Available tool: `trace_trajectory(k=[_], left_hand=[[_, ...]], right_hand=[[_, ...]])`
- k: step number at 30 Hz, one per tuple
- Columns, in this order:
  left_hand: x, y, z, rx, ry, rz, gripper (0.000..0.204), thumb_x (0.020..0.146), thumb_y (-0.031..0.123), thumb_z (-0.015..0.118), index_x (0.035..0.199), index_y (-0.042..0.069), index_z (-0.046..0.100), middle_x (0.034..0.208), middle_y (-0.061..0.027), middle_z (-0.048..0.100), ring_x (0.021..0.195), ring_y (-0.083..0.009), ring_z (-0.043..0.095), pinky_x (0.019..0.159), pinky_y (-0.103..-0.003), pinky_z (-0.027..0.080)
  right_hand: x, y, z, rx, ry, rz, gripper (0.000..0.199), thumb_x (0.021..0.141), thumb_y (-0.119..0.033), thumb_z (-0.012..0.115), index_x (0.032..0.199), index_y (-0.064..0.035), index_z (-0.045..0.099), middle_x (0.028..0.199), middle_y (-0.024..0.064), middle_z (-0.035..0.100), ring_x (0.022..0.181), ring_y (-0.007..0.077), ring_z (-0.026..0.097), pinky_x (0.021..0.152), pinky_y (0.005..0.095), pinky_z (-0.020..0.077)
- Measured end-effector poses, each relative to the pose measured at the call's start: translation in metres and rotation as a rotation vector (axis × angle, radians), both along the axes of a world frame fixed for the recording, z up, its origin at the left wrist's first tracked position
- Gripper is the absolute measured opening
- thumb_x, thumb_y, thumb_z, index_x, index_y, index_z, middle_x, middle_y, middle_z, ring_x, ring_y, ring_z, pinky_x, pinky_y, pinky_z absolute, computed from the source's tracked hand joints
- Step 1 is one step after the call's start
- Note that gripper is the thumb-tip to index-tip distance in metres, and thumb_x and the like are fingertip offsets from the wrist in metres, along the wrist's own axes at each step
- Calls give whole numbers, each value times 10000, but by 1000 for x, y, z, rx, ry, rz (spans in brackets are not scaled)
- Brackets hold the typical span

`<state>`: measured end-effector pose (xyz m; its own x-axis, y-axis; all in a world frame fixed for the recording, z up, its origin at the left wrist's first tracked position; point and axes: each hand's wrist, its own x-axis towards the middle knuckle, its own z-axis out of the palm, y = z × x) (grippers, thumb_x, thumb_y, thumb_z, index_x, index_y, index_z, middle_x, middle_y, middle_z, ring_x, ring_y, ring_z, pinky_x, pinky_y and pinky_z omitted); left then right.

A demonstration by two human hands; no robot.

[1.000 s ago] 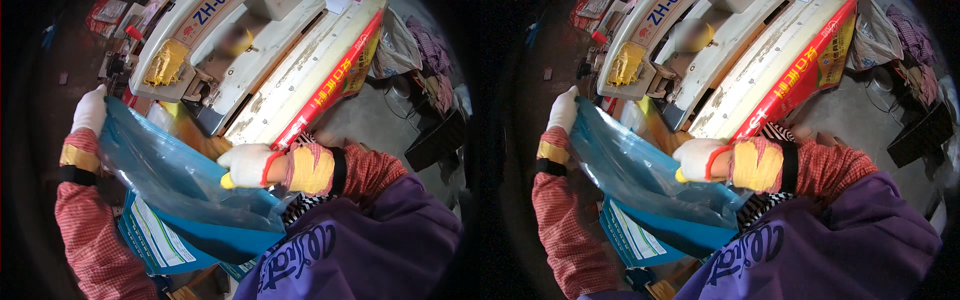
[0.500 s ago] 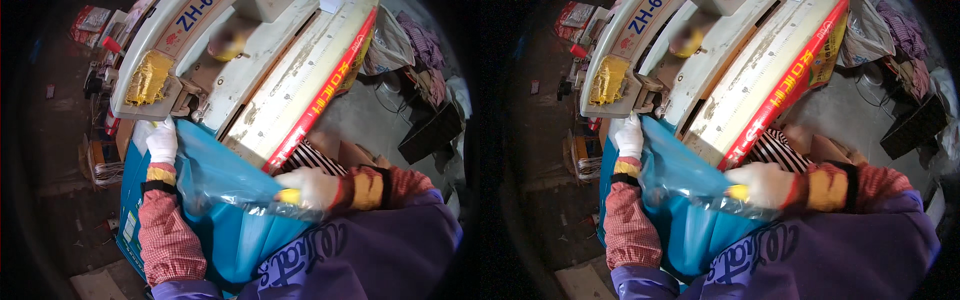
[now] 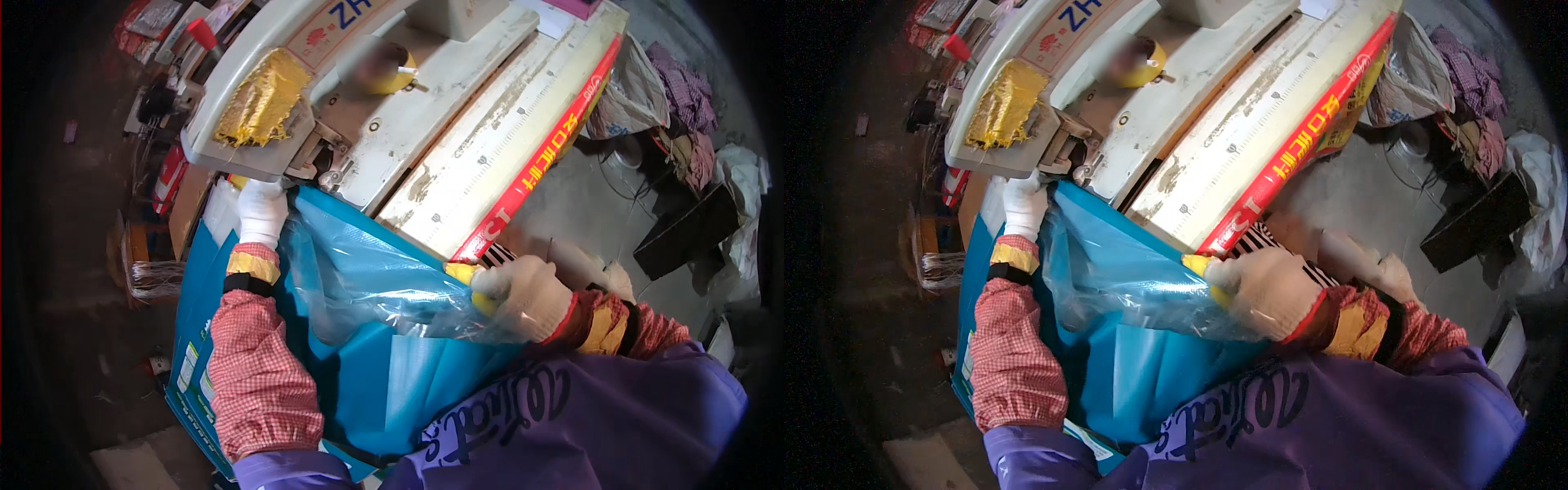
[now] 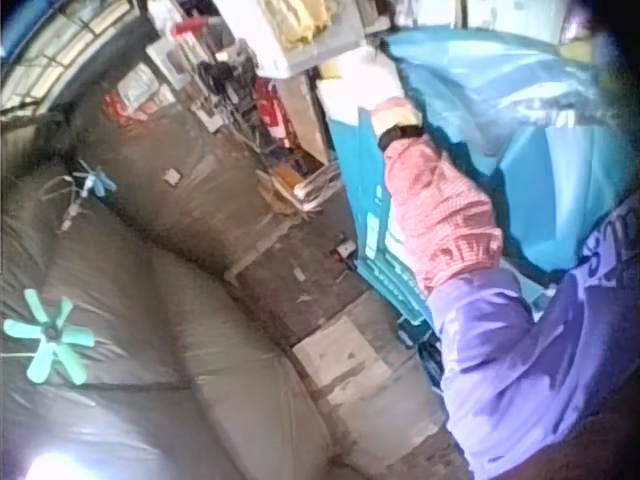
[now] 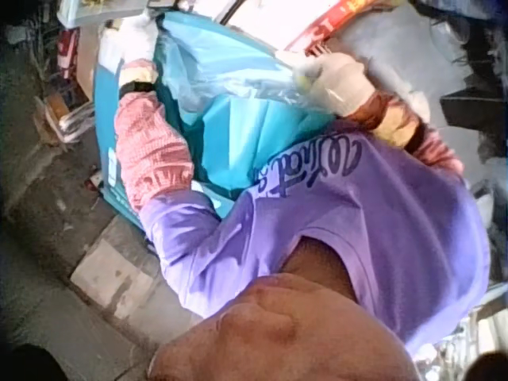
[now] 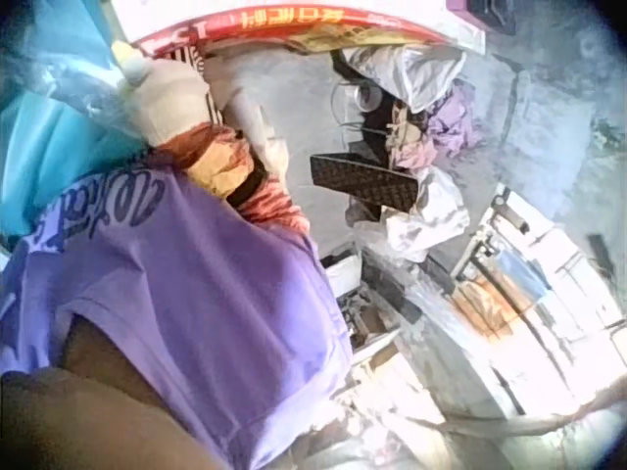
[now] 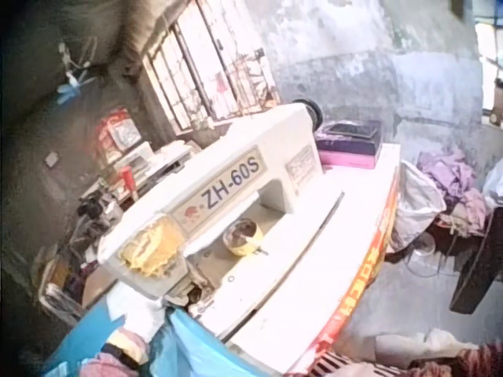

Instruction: Using a heat-sealing machine to process plastic fertilizer bags.

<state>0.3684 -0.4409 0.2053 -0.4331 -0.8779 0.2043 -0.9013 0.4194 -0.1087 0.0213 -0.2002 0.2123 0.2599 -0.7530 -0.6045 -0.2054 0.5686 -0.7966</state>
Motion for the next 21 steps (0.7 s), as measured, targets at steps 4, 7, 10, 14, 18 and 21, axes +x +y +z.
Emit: trace_trajectory(k=[4,7,10,14,18,21], left_hand=[[-3,37,24,-18,-63,-114,196,774,107,554,951,126,636,925,-138,612,855,-314,589,758,-396,469],[-10,57,31,220,195,78,139,801,129,564,908,116,653,814,-142,617,807,-322,589,722,-402,469],[-15,56,21,116,57,-134,132,817,181,566,820,95,665,713,-151,609,723,-338,594,690,-421,465],[-3,16,8,13,172,-16,165,766,197,593,761,47,661,781,-197,625,748,-366,603,694,-442,474],[24,-46,36,-66,155,163,319,840,309,509,1006,64,630,933,-199,637,900,-387,595,772,-430,483],[37,-79,87,-168,250,30,313,842,310,502,986,60,625,929,-204,640,905,-359,609,750,-419,494]], right_hand=[[2,-4,17,-387,511,464,239,827,-241,526,1011,-138,639,801,103,650,722,266,644,636,346,516],[-1,0,20,-263,531,604,268,885,-300,474,1010,-128,636,822,77,657,723,221,652,616,338,518],[-2,10,12,-175,358,532,345,924,-373,431,1055,-105,605,801,83,649,712,214,651,600,325,518],[15,-3,2,-307,576,620,347,937,-361,415,1080,-80,559,753,98,622,650,216,627,519,337,492],[64,-64,8,-861,714,617,334,901,-367,492,844,-59,610,619,39,563,531,144,571,439,293,434],[126,-122,9,-607,559,184,224,779,-256,544,705,-59,622,643,117,613,562,272,599,474,392,463]])
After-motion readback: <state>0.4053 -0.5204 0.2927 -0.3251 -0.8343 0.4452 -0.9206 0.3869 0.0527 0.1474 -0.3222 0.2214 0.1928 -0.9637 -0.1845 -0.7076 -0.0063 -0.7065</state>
